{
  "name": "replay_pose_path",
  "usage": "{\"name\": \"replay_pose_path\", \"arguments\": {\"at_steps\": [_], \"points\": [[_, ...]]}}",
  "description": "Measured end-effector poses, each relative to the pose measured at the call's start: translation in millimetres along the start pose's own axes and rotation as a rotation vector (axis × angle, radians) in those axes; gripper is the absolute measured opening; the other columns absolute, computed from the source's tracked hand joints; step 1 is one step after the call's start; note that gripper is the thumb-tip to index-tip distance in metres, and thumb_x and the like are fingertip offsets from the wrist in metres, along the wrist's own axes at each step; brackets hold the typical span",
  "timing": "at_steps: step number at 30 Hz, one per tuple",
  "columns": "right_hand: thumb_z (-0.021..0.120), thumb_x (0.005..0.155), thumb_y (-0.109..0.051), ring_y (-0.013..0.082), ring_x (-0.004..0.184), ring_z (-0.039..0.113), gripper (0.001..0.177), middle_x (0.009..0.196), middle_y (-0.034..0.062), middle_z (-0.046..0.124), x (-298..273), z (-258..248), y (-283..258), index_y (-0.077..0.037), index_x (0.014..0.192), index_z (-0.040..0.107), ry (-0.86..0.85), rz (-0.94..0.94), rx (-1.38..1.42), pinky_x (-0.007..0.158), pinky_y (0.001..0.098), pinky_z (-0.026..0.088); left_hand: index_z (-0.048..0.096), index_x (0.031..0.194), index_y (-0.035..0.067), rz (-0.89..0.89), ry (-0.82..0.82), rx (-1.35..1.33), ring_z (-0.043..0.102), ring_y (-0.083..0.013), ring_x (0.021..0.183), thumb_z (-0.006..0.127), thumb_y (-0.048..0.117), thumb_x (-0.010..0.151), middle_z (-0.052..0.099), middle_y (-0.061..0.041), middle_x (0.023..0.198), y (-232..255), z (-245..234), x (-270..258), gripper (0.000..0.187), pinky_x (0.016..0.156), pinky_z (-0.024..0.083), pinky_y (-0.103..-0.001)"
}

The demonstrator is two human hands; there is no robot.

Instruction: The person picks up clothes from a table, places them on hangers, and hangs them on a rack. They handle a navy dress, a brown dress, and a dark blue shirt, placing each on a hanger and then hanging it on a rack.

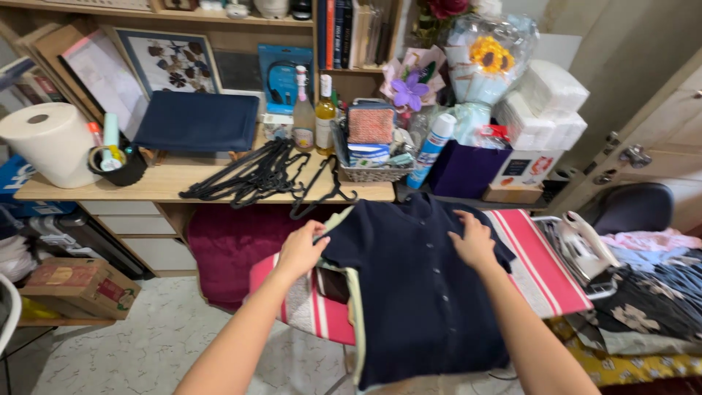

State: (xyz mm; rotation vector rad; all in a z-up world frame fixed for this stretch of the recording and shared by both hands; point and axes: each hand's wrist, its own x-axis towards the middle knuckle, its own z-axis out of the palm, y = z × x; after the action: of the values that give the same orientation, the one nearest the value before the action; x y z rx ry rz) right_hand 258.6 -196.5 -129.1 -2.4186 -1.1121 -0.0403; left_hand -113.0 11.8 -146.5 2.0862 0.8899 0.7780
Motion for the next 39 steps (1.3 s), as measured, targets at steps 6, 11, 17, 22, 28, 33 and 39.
{"name": "replay_pose_path", "arguments": {"at_steps": [6, 11, 17, 22, 28, 33, 39], "points": [[0.075, 0.087, -0.03, 0.0386, 0.142, 0.035, 0.064, 0.149, 0.0061, 0.049, 27, 58, -131, -0.028, 0.144, 0.048, -0.036, -0.106, 0.033, 0.104, 0.07, 0.033, 0.065, 0.123, 0.015, -0.087, 0.011, 0.299, 0.055, -0.0318, 0.125, 0.071, 0.03, 0.091, 0.068, -0.008, 0.126, -18, -99, 21, 0.036, 0.104, 0.047, -0.045], [0.076, 0.083, -0.026, 0.0391, 0.14, 0.039, 0.063, 0.147, 0.0068, 0.05, 50, 127, -226, -0.028, 0.14, 0.051, 0.058, -0.191, 0.083, 0.104, 0.0653, 0.037, 0.061, 0.127, 0.016, -0.116, 0.039, 0.335, 0.049, -0.0345, 0.133, 0.074, 0.029, 0.088, 0.06, -0.009, 0.138, -95, -179, 43, 0.043, 0.106, 0.045, -0.048], [0.077, 0.081, -0.022, 0.0418, 0.139, 0.04, 0.063, 0.145, 0.011, 0.05, 72, 200, -304, -0.025, 0.139, 0.052, 0.125, -0.253, 0.107, 0.106, 0.0614, 0.039, 0.054, 0.138, 0.016, -0.002, 0.094, 0.359, 0.047, -0.0366, 0.136, 0.07, 0.024, 0.089, 0.055, -0.013, 0.145, -166, -252, 98, 0.051, 0.109, 0.041, -0.051], [0.079, 0.08, -0.026, 0.0437, 0.138, 0.041, 0.065, 0.145, 0.0109, 0.05, 86, 255, -311, -0.026, 0.139, 0.05, -0.007, 0.08, 0.127, 0.107, 0.0593, 0.04, 0.043, 0.152, 0.015, 0.068, 0.017, 0.363, 0.041, -0.0399, 0.143, 0.06, 0.016, 0.095, 0.052, -0.019, 0.147, -193, -257, 157, 0.059, 0.115, 0.038, -0.052], [0.086, 0.076, -0.03, 0.0456, 0.135, 0.041, 0.08, 0.149, 0.0268, 0.036, 121, 349, -253, -0.019, 0.142, 0.044, -0.071, 0.492, 0.308, 0.115, 0.0491, 0.038, 0.035, 0.152, 0.013, 0.101, -0.117, 0.333, 0.026, -0.039, 0.152, 0.054, 0.012, 0.097, 0.04, -0.018, 0.158, -219, -203, 230, 0.059, 0.116, 0.03, -0.051], [0.076, 0.072, -0.012, 0.0397, 0.117, 0.07, 0.056, 0.127, 0.0241, 0.07, 145, 408, -206, 0.0, 0.124, 0.061, -0.022, 0.781, 1.021, 0.095, 0.0533, 0.057, 0.035, 0.152, 0.012, 0.165, -0.227, 0.317, 0.026, -0.04, 0.151, 0.057, 0.015, 0.097, 0.041, -0.019, 0.156, -220, -142, 286, 0.059, 0.122, 0.026, -0.045], [0.072, 0.09, -0.026, 0.0281, 0.084, 0.06, 0.034, 0.097, 0.0122, 0.065, 141, 421, -206, -0.011, 0.12, 0.064, -0.206, 1.195, 1.239, 0.079, 0.0478, 0.05, 0.035, 0.152, 0.012, 0.211, -0.337, 0.248, 0.026, -0.0398, 0.152, 0.06, 0.017, 0.096, 0.042, -0.016, 0.158, -211, -97, 310, 0.061, 0.118, 0.032, -0.05]]}}
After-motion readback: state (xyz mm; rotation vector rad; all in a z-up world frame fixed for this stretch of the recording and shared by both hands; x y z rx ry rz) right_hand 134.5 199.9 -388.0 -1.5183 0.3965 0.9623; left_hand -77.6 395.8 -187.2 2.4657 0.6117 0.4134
